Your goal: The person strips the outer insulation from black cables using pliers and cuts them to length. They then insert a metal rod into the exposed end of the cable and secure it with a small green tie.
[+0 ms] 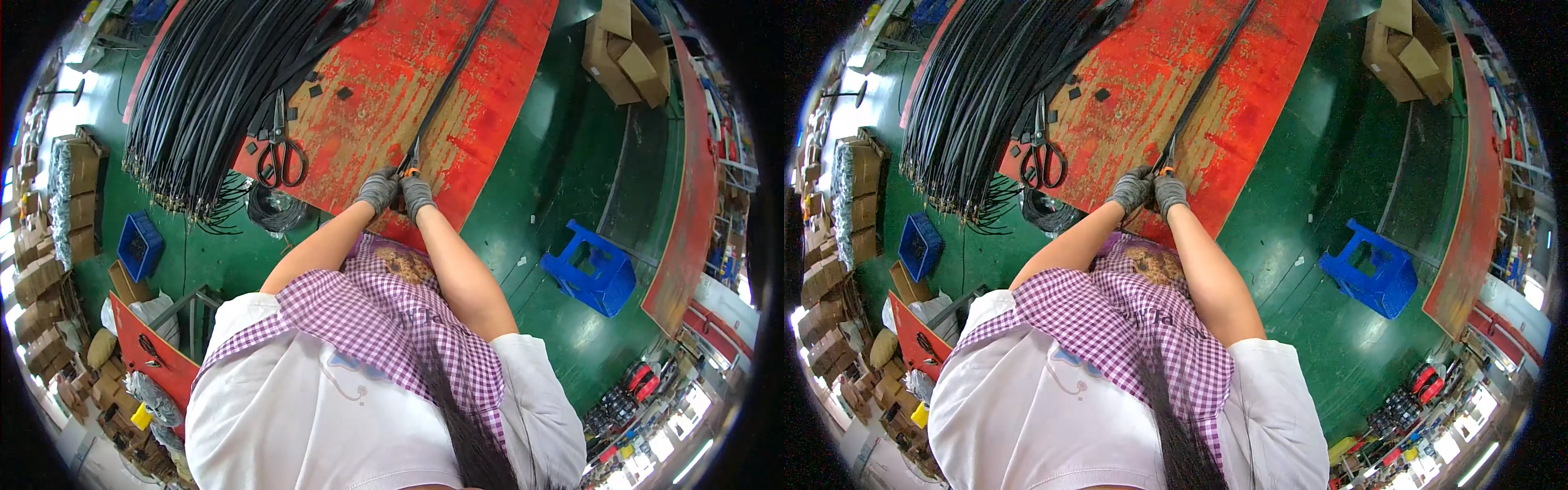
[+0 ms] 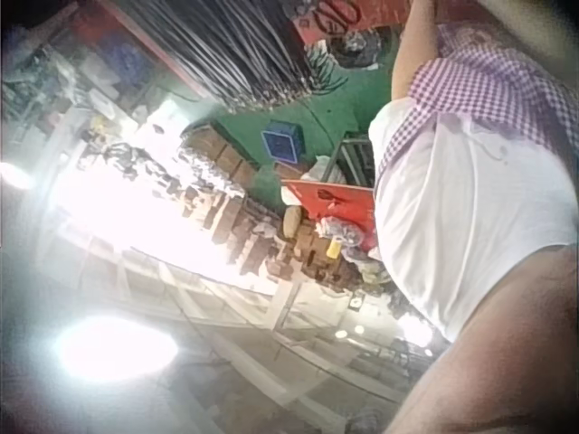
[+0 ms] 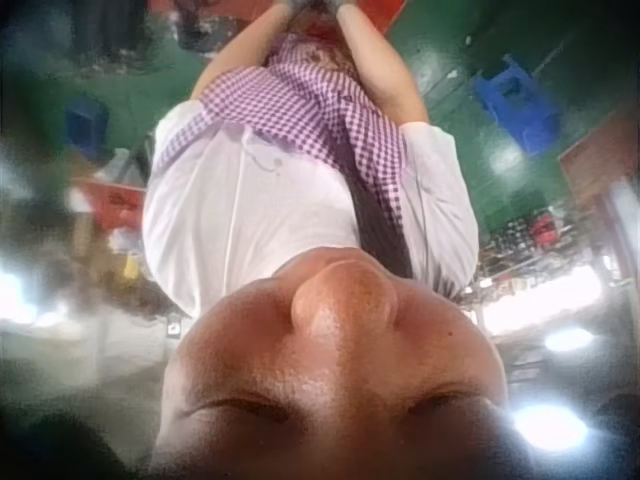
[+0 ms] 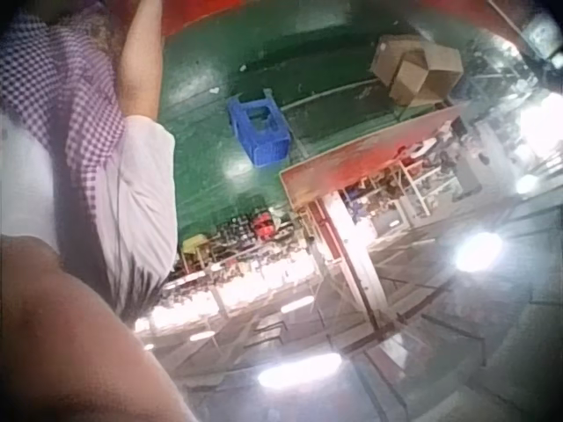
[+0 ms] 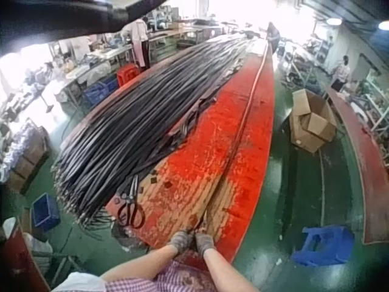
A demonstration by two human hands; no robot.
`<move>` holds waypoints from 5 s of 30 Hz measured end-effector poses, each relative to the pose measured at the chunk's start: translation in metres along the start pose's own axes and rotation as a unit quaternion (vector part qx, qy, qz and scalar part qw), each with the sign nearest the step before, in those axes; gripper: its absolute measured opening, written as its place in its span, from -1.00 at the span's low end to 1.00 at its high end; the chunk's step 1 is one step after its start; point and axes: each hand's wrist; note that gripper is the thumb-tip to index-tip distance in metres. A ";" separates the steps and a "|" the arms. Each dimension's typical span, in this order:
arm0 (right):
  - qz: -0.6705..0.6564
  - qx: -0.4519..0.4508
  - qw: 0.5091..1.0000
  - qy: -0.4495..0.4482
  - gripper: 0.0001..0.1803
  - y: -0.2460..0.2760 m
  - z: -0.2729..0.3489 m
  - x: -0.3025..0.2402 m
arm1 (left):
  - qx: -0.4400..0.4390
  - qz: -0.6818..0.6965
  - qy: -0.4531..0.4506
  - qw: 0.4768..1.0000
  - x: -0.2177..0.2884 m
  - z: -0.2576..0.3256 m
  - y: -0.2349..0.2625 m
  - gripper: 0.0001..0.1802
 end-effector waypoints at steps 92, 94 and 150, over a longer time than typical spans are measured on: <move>0.462 0.049 0.842 0.275 -0.68 0.019 -0.047 0.055 | -0.160 0.265 0.006 0.951 -0.030 -0.001 0.006 -0.67; 0.517 0.041 0.819 0.245 -0.68 0.010 -0.033 0.037 | -0.164 0.308 0.007 0.937 -0.038 0.001 0.008 -0.68; 0.298 0.128 0.934 0.149 -0.59 0.008 -0.041 0.037 | -0.138 -0.320 0.105 0.931 -0.173 0.069 0.142 -0.52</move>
Point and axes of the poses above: each hand's wrist, its own z-axis away from the middle knuckle, its own y-axis out of the back of the hand, x = y × z, and after that the axes turned 5 degrees about -z, right-handed
